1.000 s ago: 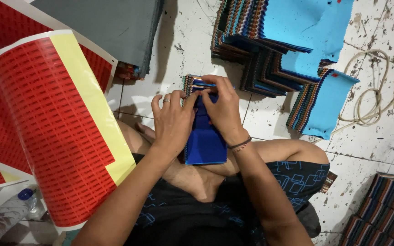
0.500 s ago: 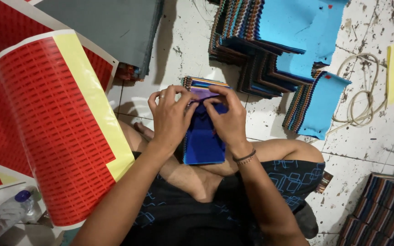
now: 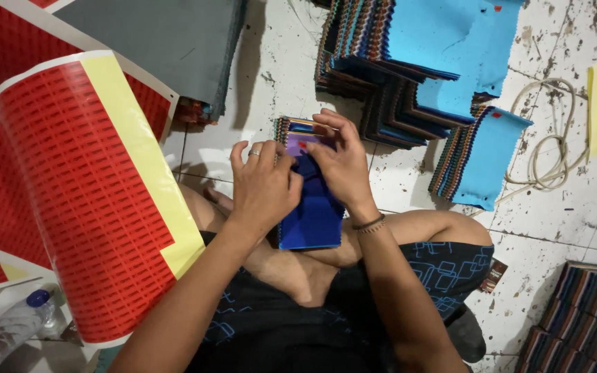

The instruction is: The person sits on the floor and repeatedly peels small red stickers from a large red sheet. They then apply the stickers to the spine of small notebooks, pressing them down. The person works on several notebooks with different colored covers, including blue, purple, and white.

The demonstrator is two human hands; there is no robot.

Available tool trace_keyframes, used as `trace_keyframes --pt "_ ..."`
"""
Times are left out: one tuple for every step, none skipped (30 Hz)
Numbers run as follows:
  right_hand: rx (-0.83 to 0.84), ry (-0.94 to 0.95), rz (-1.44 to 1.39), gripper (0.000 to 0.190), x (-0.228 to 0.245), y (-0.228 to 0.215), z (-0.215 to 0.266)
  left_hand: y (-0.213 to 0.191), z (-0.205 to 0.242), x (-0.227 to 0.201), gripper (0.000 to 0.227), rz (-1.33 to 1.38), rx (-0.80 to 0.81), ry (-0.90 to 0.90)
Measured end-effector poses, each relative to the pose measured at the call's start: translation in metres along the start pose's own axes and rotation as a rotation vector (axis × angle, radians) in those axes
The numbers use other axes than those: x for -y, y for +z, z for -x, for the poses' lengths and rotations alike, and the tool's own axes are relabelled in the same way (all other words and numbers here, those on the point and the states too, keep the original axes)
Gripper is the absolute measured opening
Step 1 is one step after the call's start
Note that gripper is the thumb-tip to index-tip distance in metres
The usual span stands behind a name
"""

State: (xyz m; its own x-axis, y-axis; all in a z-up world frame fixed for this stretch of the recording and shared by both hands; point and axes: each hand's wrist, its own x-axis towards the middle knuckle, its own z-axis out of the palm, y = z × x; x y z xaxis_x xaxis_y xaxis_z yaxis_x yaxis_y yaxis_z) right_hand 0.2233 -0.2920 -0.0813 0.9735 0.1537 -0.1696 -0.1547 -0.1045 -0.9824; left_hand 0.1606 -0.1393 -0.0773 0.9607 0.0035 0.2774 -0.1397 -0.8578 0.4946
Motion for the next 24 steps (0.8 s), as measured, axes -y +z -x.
trace_keyframes --pt "0.004 0.002 -0.001 0.044 -0.002 0.001 -0.002 0.002 0.000 0.002 0.003 -0.002 0.001 -0.004" --pt "0.021 -0.008 0.012 0.046 -0.004 0.001 -0.005 0.005 0.001 0.003 0.005 0.011 -0.004 -0.001" --pt "0.039 -0.018 0.025 0.047 -0.006 0.001 -0.007 0.007 0.001 0.005 0.009 0.024 -0.009 0.002" --pt "0.040 -0.016 0.025 0.047 -0.006 0.002 -0.008 0.006 0.001 0.005 0.009 0.024 -0.008 0.000" --pt "0.043 -0.020 0.040 0.048 -0.007 0.003 -0.008 0.006 0.001 0.006 0.009 0.019 -0.003 -0.010" --pt "0.043 -0.024 0.055 0.048 -0.008 0.003 -0.009 0.006 0.001 0.006 0.010 0.014 0.004 -0.018" --pt "0.041 -0.023 0.056 0.048 -0.008 0.004 -0.008 0.006 0.000 0.006 0.010 0.016 0.005 -0.017" --pt "0.034 -0.016 0.055 0.048 -0.008 0.005 -0.007 0.006 0.000 0.006 0.014 0.003 0.008 -0.031" --pt "0.026 -0.010 0.055 0.047 -0.009 0.007 -0.006 0.005 0.001 0.006 0.020 -0.010 0.011 -0.044" --pt "0.026 -0.009 0.054 0.047 -0.010 0.007 -0.007 0.005 0.000 0.006 0.020 -0.010 0.012 -0.045" --pt "0.014 -0.012 0.058 0.048 -0.012 0.007 -0.008 0.004 0.000 0.005 0.023 -0.012 0.014 -0.048" --pt "0.003 -0.016 0.062 0.048 -0.014 0.008 -0.008 0.004 0.000 0.005 0.027 -0.013 0.016 -0.051" --pt "0.004 -0.014 0.061 0.048 -0.014 0.008 -0.008 0.002 -0.001 0.004 0.027 -0.013 0.018 -0.053" --pt "-0.002 -0.017 0.064 0.048 -0.015 0.008 -0.008 0.001 -0.002 0.003 0.029 -0.008 0.026 -0.056" --pt "-0.008 -0.019 0.067 0.047 -0.015 0.008 -0.008 0.000 -0.003 0.002 0.031 -0.003 0.034 -0.060" --pt "-0.009 -0.018 0.067 0.047 -0.015 0.009 -0.007 -0.001 -0.003 0.002 0.031 -0.002 0.035 -0.060" --pt "-0.011 -0.021 0.087 0.047 -0.016 0.010 -0.007 -0.002 -0.003 0.002 0.033 -0.010 0.041 -0.053" --pt "-0.013 -0.023 0.107 0.047 -0.016 0.010 -0.007 -0.003 -0.003 0.001 0.035 -0.017 0.047 -0.047" --pt "-0.014 -0.022 0.107 0.047 -0.016 0.011 -0.006 -0.003 -0.004 0.001 0.035 -0.017 0.048 -0.047" --pt "-0.024 -0.048 0.150 0.047 -0.016 0.012 -0.006 -0.003 -0.004 0.001 0.037 -0.014 0.063 -0.050" --pt "-0.034 -0.074 0.192 0.047 -0.015 0.012 -0.006 -0.003 -0.003 0.001 0.039 -0.012 0.077 -0.054" --pt "-0.033 -0.073 0.192 0.047 -0.014 0.015 -0.005 -0.003 -0.004 0.000 0.039 -0.012 0.078 -0.054" --pt "-0.040 -0.135 0.304 0.046 -0.013 0.018 -0.005 -0.004 -0.005 -0.001 0.038 -0.026 0.074 -0.053" --pt "-0.046 -0.198 0.416 0.044 -0.012 0.020 -0.004 -0.005 -0.006 -0.003 0.037 -0.040 0.071 -0.052"
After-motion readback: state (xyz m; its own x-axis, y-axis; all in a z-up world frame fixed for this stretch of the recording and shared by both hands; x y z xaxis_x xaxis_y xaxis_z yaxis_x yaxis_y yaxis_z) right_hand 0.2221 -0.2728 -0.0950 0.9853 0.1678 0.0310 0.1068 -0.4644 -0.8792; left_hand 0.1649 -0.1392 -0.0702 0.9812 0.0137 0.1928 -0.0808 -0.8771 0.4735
